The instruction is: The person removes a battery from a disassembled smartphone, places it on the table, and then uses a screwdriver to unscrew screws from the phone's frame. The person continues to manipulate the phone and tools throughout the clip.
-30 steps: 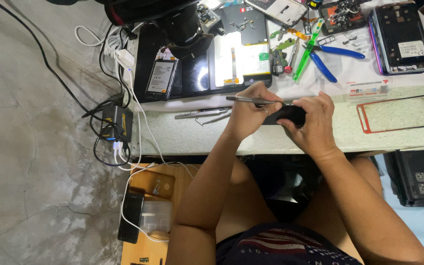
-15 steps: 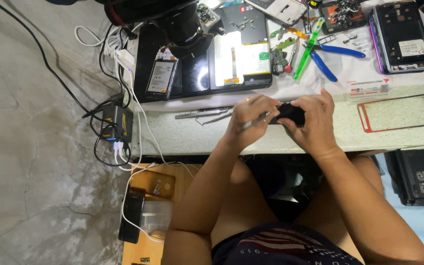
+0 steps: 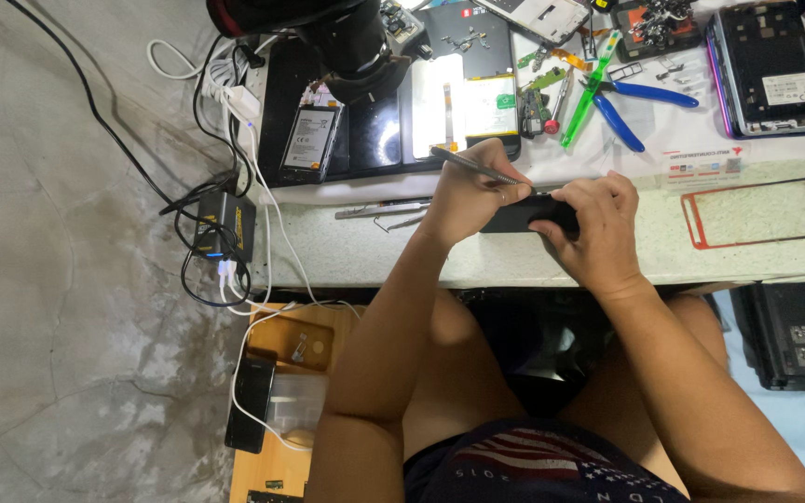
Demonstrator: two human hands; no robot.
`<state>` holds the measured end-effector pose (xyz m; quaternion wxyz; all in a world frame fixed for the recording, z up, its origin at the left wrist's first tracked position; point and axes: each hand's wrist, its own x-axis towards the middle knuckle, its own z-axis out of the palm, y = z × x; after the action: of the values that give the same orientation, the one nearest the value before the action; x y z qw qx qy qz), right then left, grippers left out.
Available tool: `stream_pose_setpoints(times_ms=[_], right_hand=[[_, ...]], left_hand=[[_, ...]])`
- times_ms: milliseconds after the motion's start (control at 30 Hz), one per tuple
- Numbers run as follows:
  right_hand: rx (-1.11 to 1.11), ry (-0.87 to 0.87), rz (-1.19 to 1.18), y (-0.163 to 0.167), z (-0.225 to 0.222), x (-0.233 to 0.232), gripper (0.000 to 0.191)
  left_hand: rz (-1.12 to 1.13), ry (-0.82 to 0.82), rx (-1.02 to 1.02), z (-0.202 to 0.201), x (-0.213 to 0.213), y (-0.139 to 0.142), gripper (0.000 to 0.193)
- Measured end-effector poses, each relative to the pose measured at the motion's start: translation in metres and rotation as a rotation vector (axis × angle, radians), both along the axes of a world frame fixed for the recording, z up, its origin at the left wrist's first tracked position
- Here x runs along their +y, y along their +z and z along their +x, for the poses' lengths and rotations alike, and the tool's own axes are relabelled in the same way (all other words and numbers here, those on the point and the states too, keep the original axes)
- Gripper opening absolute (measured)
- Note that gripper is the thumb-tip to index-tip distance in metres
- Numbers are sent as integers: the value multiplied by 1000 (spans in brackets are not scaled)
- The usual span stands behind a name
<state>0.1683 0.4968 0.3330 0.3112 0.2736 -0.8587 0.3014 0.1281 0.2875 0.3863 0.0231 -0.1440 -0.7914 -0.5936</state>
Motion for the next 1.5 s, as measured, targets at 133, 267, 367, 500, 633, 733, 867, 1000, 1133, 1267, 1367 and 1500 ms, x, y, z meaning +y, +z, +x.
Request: stream_pose_setpoints(times_ms=[133,267,367,500,633,733,867,1000,1133,1267,1367,1500], right_hand=[[19,-11,19,2,1,0,49],[32,-17,49,3,1,2,45],[31,-25,36,2,1,0,45],[27,-22,30,3,1,0,48],[25,-24,21,4,0,1,50],[32,-18,15,3,0,3,50],[41,-22,18,1,-3,3,51],[47,-29,41,-2,-6,-4,51],[50,-26,48,-2,-6,-3,51],[29,-18,55,-2,-7,-2,52],[25,-31,68,-4,-8,-1,52],[12,-30,55,-5,-11,1,53]], left_hand=[[16,-17,-33,-1,0,1,24],[-32,-7,-33,-3,0,3,24],[2,-29,-37,-4,-1,3,24],[-31,-19,-35,-3,0,2,24],[-85,-44,144,12,5,-3,22],[-3,-67,297,26,4,-5,18],[-76,-35,582,37,-6,-4,21],[-61,63,561,41,-14,-6,19],[70,179,411,43,-16,-14,19],[151,256,215,41,-18,-22,16],[232,239,187,41,-20,-25,19],[-11,299,435,40,-23,-26,17]])
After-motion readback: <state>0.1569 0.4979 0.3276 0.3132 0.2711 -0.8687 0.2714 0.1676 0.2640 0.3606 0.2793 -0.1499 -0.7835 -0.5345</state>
